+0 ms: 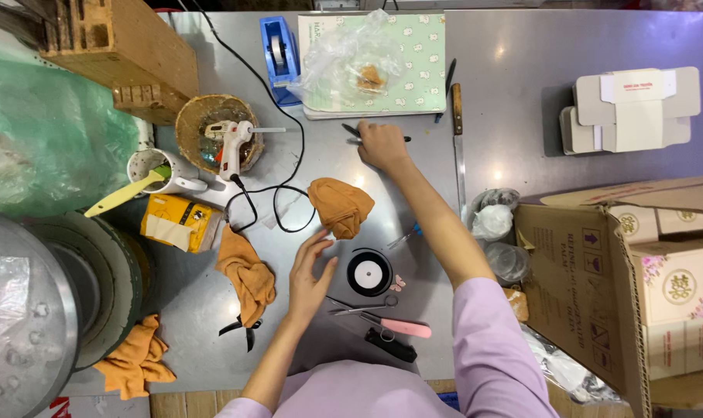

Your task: The person handles several small boxes, moves a metal tray, and سپس picks up a note to read it. They then use a cloth to wipe down a large knife and a pair of scissors on a stainless steel work surface.

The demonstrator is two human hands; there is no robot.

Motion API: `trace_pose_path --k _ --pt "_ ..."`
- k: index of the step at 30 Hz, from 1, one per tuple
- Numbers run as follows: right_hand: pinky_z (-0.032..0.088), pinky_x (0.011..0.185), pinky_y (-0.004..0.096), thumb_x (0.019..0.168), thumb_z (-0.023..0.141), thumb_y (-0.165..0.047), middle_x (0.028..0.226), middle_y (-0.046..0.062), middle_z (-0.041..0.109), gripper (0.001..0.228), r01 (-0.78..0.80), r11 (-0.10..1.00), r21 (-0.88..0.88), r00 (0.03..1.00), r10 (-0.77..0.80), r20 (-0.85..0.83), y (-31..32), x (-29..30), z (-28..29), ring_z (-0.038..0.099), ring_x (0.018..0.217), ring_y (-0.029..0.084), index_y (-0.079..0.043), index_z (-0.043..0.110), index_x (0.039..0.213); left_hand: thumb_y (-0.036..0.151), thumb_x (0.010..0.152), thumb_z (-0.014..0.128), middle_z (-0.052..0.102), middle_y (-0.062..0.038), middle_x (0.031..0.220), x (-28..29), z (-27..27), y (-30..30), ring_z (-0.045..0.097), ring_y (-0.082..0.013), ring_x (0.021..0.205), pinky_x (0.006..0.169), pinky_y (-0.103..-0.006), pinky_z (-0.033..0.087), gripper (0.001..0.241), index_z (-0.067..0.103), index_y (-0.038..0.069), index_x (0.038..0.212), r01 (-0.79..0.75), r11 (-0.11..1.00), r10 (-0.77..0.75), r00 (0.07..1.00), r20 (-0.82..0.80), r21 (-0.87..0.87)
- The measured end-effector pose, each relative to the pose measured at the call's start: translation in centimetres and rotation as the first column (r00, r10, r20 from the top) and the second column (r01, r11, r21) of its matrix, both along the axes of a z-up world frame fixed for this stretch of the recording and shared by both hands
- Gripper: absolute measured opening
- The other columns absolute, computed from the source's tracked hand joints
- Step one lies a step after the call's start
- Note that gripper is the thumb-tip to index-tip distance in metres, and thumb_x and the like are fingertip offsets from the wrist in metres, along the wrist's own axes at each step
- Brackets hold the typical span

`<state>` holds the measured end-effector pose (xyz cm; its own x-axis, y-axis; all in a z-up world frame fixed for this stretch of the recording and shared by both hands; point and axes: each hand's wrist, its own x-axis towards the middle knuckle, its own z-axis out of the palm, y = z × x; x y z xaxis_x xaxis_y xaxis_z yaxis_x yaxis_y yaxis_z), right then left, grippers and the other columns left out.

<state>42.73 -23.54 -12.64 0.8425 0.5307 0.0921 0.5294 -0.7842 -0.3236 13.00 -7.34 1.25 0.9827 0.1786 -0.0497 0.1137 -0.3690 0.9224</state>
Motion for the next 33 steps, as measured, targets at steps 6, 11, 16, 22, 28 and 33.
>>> trace_pose_path --k 6,11,16,22,28,33 --pt "0.050 0.065 0.055 0.092 0.054 -0.006 0.087 0.024 0.069 0.030 0.395 0.835 0.382 0.858 -0.484 0.171 -8.5 3.0 3.1 0.065 0.076 0.045 0.001 0.060 0.120 0.009 0.093 0.070 0.072 -0.009 0.123 -0.2 -0.5 0.4 0.070 -0.0204 0.110 0.096 -0.0327 0.054 0.029 0.067 0.003 0.121 -0.013 0.994 0.007 0.999 -0.048 -0.111" --pt "0.052 0.076 0.053 0.088 0.072 -0.035 0.090 0.024 0.072 0.037 0.748 0.663 0.027 0.656 -0.732 -0.183 -13.2 10.7 0.8 0.068 0.087 0.045 -0.001 0.069 0.100 0.006 0.094 0.068 0.075 -0.008 0.115 -0.4 -0.3 0.5 0.072 -0.0179 0.103 0.094 -0.0319 0.053 0.027 0.068 0.001 0.120 -0.038 0.994 0.026 0.993 -0.116 -0.104" --pt "0.055 0.077 0.049 0.077 0.077 -0.041 0.094 0.020 0.073 0.042 0.807 0.586 -0.075 0.553 -0.795 -0.249 -14.8 12.2 -0.4 0.070 0.091 0.040 -0.003 0.072 0.095 0.007 0.095 0.067 0.076 -0.007 0.114 -0.7 0.2 0.0 0.071 -0.0155 0.097 0.090 -0.0302 0.054 0.025 0.068 0.003 0.120 -0.063 0.992 0.046 0.988 -0.149 -0.112" --pt "0.056 0.070 0.053 0.078 0.073 -0.032 0.088 0.019 0.073 0.031 0.720 0.679 -0.142 0.691 -0.721 0.057 -17.3 9.7 -1.9 0.071 0.084 0.042 -0.004 0.074 0.091 0.008 0.095 0.067 0.077 -0.006 0.114 -2.3 0.0 -0.3 0.070 -0.0141 0.092 0.085 -0.0285 0.055 0.027 0.068 0.003 0.122 -0.028 0.990 0.005 0.987 -0.164 -0.139" --pt "0.052 0.067 0.053 0.092 0.058 -0.019 0.082 0.018 0.066 0.036 0.667 0.637 0.387 0.741 -0.508 -0.440 -17.7 0.9 6.4 0.066 0.074 0.042 -0.002 0.050 0.123 0.007 0.095 0.066 0.077 -0.006 0.114 -4.5 1.0 -0.9 0.071 -0.0139 0.094 0.084 -0.0281 0.056 0.028 0.068 0.003 0.123 0.007 0.987 -0.025 0.994 -0.107 -0.163" --pt "0.055 0.072 0.054 0.070 0.080 -0.032 0.089 0.021 0.071 0.060 0.024 0.993 -0.118 0.933 -0.065 -0.353 -15.2 -13.9 8.8 0.069 0.084 0.043 -0.007 0.060 0.121 0.006 0.097 0.066 0.077 -0.007 0.113 -7.3 1.5 -1.1 0.070 -0.0141 0.096 0.085 -0.0285 0.056 0.026 0.067 0.003 0.123 0.093 0.964 -0.102 0.994 -0.024 -0.248"
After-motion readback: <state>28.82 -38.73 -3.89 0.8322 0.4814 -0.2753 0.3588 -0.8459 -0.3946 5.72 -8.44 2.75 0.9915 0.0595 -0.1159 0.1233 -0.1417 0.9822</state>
